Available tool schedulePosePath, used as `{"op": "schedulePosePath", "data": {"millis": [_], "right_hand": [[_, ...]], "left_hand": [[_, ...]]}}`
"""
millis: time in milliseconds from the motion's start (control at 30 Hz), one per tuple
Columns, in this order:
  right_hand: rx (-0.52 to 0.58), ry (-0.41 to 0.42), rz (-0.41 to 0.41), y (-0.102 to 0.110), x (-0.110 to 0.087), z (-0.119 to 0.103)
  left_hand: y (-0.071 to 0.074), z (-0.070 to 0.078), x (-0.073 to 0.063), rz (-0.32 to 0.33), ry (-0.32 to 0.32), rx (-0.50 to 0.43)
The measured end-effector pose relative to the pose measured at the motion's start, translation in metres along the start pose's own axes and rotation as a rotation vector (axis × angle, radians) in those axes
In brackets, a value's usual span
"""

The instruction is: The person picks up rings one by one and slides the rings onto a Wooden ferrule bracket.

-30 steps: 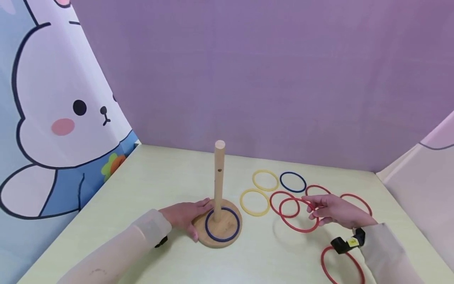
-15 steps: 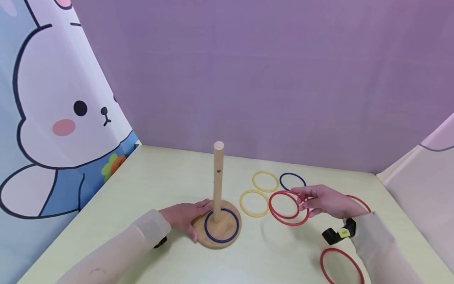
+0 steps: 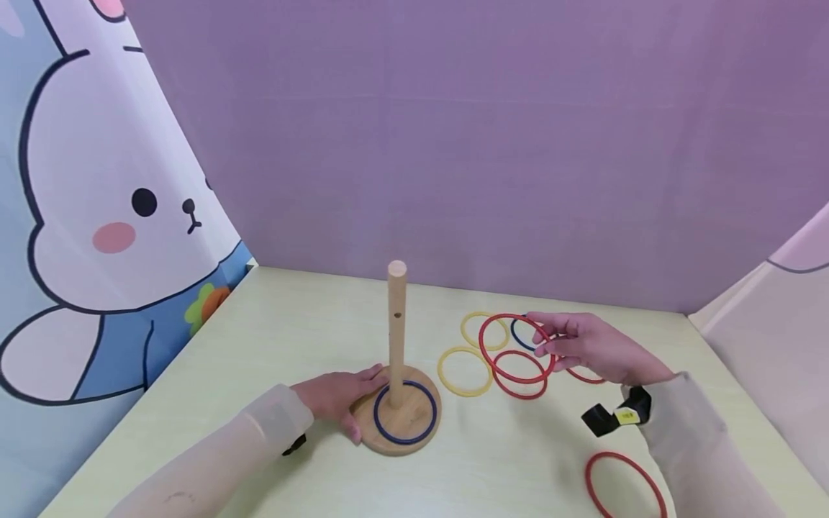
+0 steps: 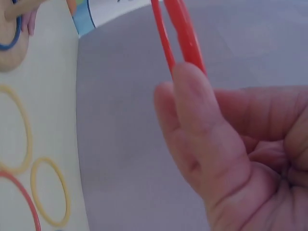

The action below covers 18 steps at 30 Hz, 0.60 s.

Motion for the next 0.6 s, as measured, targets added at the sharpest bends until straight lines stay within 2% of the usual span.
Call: {"op": "schedulePosePath", "data": {"millis": [133,367,500,600], "right_hand": [[0.048,0.032,0.033,-0.010,0.001,-0.007],[0.198,0.101,0.155,-0.027,0.000,-0.022],[0.331,0.201,0.141,-0.034,0.000,-0.026],[0.366,0.246,0.132,-0.039,-0.001,-0.030]], "left_hand": [[0.000,-0.001,0.000,-0.004,-0.005,0.002],[0.000,-0.001,0.001,-0.012,0.012,-0.014],[0.001,-0.001,0.000,-0.010,0.006,-0.003],[0.001,-0.001,0.000,-0.012,-0.011,-0.010]]}}
Point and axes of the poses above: each hand's wrist, its own x-axis towards the middle knuckle, its own y-axis out of the back of the hand, z = x × y, the point moved 1 cm from there along x, towards the middle knuckle, and after that the axes turned 2 degrees about x, right-handed, at the moved point
